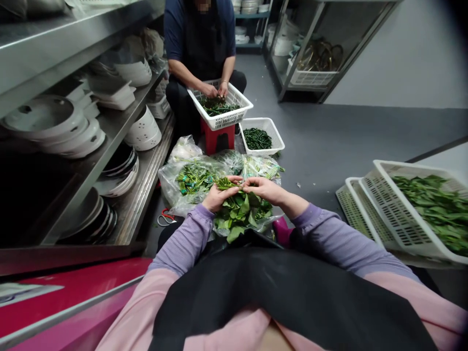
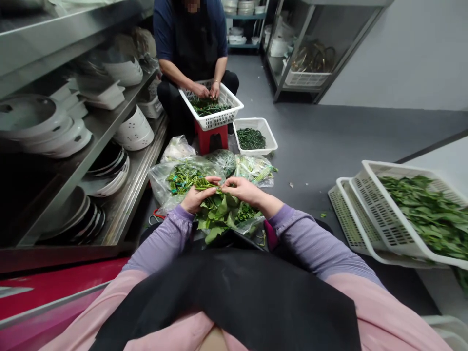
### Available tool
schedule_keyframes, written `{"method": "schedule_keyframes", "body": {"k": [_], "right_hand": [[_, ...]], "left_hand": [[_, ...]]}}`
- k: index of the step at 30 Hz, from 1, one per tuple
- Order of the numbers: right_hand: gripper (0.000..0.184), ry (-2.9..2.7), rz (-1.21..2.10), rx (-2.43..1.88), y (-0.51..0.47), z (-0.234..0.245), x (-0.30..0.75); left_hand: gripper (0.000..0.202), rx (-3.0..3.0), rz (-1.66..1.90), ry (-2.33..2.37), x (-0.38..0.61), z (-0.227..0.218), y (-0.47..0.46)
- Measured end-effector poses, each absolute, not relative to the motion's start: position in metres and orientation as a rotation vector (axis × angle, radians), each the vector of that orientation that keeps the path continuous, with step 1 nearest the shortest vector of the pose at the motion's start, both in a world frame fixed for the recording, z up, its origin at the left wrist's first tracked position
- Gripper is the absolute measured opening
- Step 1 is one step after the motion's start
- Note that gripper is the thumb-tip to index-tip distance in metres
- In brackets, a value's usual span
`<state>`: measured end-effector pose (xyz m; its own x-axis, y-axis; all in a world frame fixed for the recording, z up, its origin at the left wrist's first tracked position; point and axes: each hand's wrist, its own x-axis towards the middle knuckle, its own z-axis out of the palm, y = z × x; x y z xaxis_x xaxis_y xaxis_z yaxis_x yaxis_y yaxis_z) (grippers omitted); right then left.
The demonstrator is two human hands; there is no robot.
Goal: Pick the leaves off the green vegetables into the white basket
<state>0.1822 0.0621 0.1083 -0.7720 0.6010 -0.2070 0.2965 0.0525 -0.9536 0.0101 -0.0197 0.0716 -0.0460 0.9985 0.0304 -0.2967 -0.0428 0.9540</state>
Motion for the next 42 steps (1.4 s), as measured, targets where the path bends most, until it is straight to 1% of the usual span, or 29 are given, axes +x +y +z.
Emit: {"method": "schedule_keyframes", "body": {"k": [2, 6, 9, 12, 15, 17, 20, 22, 25, 27, 28, 33, 38, 42], "right_hand": [[0.032, -1.968, 1.875, -0.996, 0.066, 0.106, 0.182], [0.029, -1.792, 1.899, -0.899, 0.075, 0.106, 0.192], [0.025, -1.735, 1.754, -0.885, 0.078, 0.108, 0.197], [0.024, -1.461, 1.567, -0.882, 0.080, 0.108, 0.195], [0.028, -1.087, 1.485, -0.835, 0.091, 0.109, 0.193], [0.029, -0.939, 1.489, -0.857, 0.103, 0.109, 0.195], [0.030, -0.859, 1.454, -0.937, 0.118, 0.111, 0.204], [0.031, -0.970, 1.401, -0.946, 0.118, 0.114, 0.210], [0.030, -1.349, 1.386, -0.932, 0.099, 0.117, 0.212], [0.027, -1.602, 1.379, -0.932, 0.077, 0.113, 0.207], [0.026, -1.706, 1.361, -0.927, 0.065, 0.109, 0.203], [0.018, -2.023, 1.126, -0.776, 0.023, 0.084, 0.188], [0.018, -2.372, 0.796, -0.690, 0.018, 0.083, 0.198], [0.020, -2.412, 0.544, -0.828, 0.019, 0.092, 0.223]], "left_hand": [[0.041, 1.018, 1.375, 1.023, 0.011, 0.073, -0.020], [0.035, 0.935, 1.353, 0.984, 0.009, 0.074, -0.020], [0.025, 0.879, 1.418, 0.995, 0.006, 0.072, -0.018], [0.017, 1.099, 1.409, 1.158, 0.000, 0.071, -0.016], [0.017, 1.289, 1.304, 1.217, -0.003, 0.072, -0.015], [0.019, 1.311, 1.201, 1.106, -0.003, 0.076, -0.016], [0.022, 1.341, 0.948, 0.958, -0.002, 0.084, -0.018], [0.025, 1.326, 0.900, 1.027, 0.001, 0.088, -0.019], [0.035, 1.218, 1.088, 1.232, 0.008, 0.090, -0.016], [0.047, 1.140, 1.205, 1.277, 0.016, 0.088, -0.013], [0.048, 1.110, 1.247, 1.281, 0.020, 0.085, -0.011], [0.028, 0.996, 1.399, 1.257, 0.030, 0.073, -0.009], [0.027, 0.900, 1.459, 1.168, 0.021, 0.074, -0.013], [0.030, 0.744, 1.510, 1.104, 0.017, 0.077, -0.015]]}}
